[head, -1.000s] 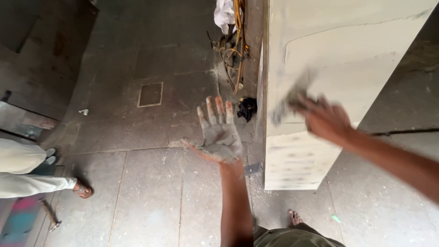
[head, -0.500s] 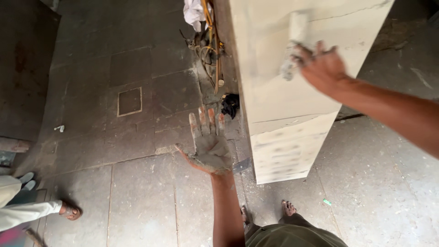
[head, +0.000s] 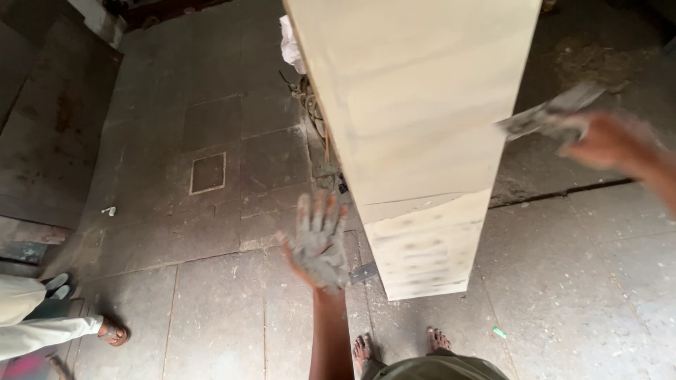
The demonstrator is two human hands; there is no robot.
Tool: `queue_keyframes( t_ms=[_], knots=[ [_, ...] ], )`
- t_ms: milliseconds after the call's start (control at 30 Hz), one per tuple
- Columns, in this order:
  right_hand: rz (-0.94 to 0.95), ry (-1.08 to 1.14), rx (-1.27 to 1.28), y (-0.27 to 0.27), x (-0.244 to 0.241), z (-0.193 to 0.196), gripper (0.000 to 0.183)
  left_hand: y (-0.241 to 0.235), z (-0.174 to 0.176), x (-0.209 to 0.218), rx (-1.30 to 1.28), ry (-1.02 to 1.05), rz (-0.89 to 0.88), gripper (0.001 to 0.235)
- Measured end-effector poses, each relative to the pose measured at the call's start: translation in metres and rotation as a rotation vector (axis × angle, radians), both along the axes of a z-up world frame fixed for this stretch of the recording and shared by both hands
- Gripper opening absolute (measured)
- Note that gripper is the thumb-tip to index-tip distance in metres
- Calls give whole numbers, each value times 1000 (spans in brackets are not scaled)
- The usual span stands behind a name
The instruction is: The person applies and smooths a white putty substance onto the surface of a rectangular column using a metal trowel and by hand.
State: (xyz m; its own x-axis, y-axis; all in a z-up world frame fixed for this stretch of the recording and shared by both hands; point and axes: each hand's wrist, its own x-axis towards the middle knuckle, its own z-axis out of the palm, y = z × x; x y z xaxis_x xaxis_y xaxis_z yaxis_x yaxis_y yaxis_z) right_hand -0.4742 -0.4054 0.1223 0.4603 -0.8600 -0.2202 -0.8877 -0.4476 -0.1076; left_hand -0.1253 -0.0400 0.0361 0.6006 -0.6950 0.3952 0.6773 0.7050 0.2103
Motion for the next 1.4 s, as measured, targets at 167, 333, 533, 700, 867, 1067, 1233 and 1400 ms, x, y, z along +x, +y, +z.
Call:
queue_keyframes(
  t_ms=[167,333,533,700,867,1067,1233,1400],
  knots=[
    [-319,-386,647,176,27,-21,44,-38,13,-54,869,-651,-203,108],
    [40,-1088,1258,248,52,-89,48,-59,-6,-70,1013,-845,-808,113],
    [23,-952,1329,267,64,-82,66,-68,-10,-51,859,-622,-11,110],
    [243,-1391,1153,290,112,-59,53,-52,12,-45,484,-683,672,103],
    [246,-1367,1258,311,175,-111,46,-39,8,-4,223,-374,506,105],
    [545,-736,528,298,201,-135,83,11,5,32,24,33,357,117],
    [560,124,-146,220,230,-48,92,39,15,76,-179,189,99,119],
    [804,433,-713,153,308,5,73,41,5,47,77,204,112,115]
  ],
)
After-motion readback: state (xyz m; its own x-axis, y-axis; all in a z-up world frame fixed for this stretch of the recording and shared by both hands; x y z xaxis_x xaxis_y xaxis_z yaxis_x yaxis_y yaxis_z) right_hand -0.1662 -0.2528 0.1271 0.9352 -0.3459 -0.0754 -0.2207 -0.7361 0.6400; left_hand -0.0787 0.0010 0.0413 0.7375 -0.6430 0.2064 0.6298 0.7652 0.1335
